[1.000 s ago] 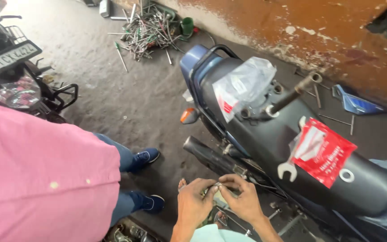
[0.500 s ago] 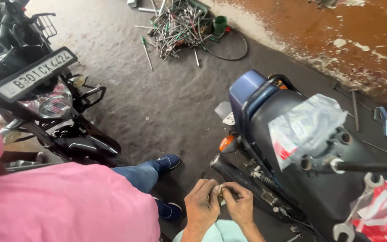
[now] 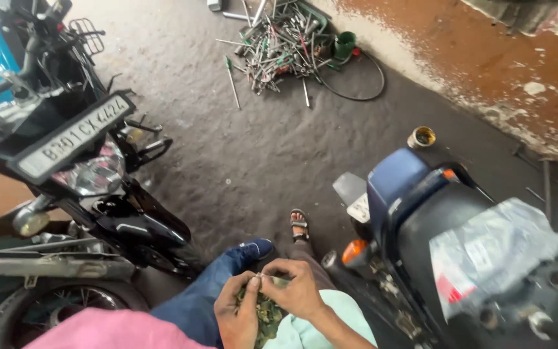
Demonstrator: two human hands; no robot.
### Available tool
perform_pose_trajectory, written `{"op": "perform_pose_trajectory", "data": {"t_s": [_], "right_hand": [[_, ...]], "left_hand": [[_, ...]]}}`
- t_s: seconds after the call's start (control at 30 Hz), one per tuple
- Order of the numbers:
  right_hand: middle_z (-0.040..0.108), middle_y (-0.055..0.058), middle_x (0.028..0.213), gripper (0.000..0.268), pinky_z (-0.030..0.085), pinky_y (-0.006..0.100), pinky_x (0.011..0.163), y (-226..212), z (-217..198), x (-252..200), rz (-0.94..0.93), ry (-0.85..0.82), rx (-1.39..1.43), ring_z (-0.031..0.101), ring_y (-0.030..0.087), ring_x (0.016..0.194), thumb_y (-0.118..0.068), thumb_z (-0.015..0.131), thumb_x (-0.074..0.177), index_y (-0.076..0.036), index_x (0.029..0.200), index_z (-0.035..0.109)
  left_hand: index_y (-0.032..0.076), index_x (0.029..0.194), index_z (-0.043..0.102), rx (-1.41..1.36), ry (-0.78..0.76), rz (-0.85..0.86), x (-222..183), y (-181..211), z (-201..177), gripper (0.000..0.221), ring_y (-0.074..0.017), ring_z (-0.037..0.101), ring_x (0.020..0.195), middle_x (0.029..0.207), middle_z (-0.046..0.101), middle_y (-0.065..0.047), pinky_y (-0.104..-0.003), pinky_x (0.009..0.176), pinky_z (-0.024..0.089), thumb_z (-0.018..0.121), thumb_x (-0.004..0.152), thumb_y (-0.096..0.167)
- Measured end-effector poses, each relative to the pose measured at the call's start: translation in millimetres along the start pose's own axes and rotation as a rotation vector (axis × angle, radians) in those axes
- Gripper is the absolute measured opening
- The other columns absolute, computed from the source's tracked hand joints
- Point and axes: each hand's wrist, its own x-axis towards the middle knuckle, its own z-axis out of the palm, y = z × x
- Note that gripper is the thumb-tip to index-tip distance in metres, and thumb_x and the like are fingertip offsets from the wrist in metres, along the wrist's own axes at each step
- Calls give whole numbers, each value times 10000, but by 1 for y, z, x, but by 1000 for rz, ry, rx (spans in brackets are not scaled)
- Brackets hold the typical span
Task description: The person cleans a motorcycle part with a cloth, then uses a hammer to tap a metal tube on the floor. They wipe the part again, retrieve a small packet, cut it open with scissors, and place the contents into the motorcycle's fuel tank opening.
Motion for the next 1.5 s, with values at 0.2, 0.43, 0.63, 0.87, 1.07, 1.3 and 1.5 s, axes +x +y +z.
{"op": "perform_pose_trajectory", "data": {"t_s": [0.2,0.43,0.63,0.87,1.07,1.3,1.5], "right_hand": [[758,84,773,178,559,287,659,14,-22,100,-158,112,-9,722,116,706,-140,779,779,5,871,735],[738,90,736,144,515,270,602,34,-104,230,217,169,80,635,95,657,-117,742,863,4,935,773],[727,60,1173,364,536,253,892,34,-156,343,188,411,234,669,109,1086,-20,641,862,10,1224,634],[787,144,1094,332,533,313,860,163,-147,506,494,462,401,696,167,974,11,636,887,69,1210,684],[727,149,1040,383,593,390,678,321,-204,713,924,486,232,679,237,864,-33,770,897,-33,1264,660],[764,9,1101,328,517,202,838,620,-271,1031,555,444,-87,687,49,998,-233,613,1000,-52,1249,726],[744,129,1199,338,512,321,948,758,-286,1228,551,365,-281,696,230,1114,-186,544,976,-45,1244,696]], "left_hand": [[-9,923,740,210,108,254,92,41,52,115,-138,678,779,847,715,-53,-266,721,532,709,901,100],[6,953,752,252,-160,252,237,123,154,128,-187,709,809,906,727,-84,-294,730,549,713,877,101],[16,962,712,237,-154,270,368,145,234,108,-247,698,836,944,686,-96,-328,752,545,657,914,95],[22,1018,661,109,32,263,569,104,332,96,-280,646,954,1028,618,-132,-351,845,513,607,970,85],[13,1001,643,109,-10,130,819,-1,389,99,-282,680,825,910,662,-121,-358,770,551,625,943,92],[41,970,621,425,-322,70,1076,-125,443,88,-415,639,896,973,645,-179,-452,731,519,624,939,123],[119,1059,647,679,-727,-111,1132,-208,464,224,-457,649,928,1096,649,-152,-518,740,523,683,845,176]]}}
